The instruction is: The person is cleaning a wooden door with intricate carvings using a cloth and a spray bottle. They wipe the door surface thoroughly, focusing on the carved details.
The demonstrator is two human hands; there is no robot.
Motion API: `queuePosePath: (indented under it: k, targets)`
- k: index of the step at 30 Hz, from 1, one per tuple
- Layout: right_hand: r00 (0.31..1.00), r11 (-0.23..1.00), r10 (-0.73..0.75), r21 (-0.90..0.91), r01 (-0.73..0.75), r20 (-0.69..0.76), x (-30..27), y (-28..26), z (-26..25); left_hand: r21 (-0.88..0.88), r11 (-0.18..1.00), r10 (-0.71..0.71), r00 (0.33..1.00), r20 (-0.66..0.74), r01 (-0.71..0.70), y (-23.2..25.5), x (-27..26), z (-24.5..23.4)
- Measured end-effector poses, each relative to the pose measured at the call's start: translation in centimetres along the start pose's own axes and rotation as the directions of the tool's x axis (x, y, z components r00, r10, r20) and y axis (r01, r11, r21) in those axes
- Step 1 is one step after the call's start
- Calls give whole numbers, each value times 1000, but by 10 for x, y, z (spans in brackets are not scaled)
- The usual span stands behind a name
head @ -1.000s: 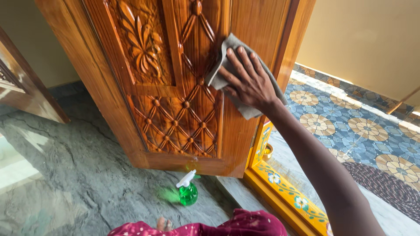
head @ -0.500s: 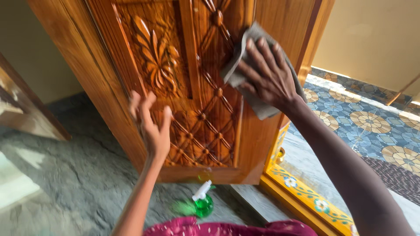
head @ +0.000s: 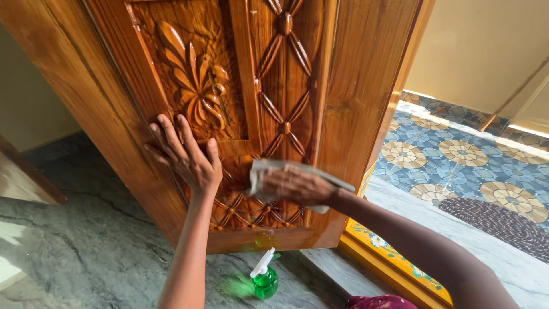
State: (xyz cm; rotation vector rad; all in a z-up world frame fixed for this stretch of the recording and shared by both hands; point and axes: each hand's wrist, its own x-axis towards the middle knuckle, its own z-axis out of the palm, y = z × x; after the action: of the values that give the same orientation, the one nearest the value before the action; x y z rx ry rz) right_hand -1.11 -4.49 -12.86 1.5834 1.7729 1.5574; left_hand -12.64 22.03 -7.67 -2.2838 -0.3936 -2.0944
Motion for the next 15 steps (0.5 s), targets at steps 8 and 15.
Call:
queuePosePath:
  k: [8,15]
  targets:
    - [857,856,399,204,-476,325,5,140,-47,-22,1000,10,1000,-5,-11,-2,-1,1]
    - [553,557,830,-44,-829,77,36,193,-97,-26,1000,5,1000,20,-5,0,-1,-4]
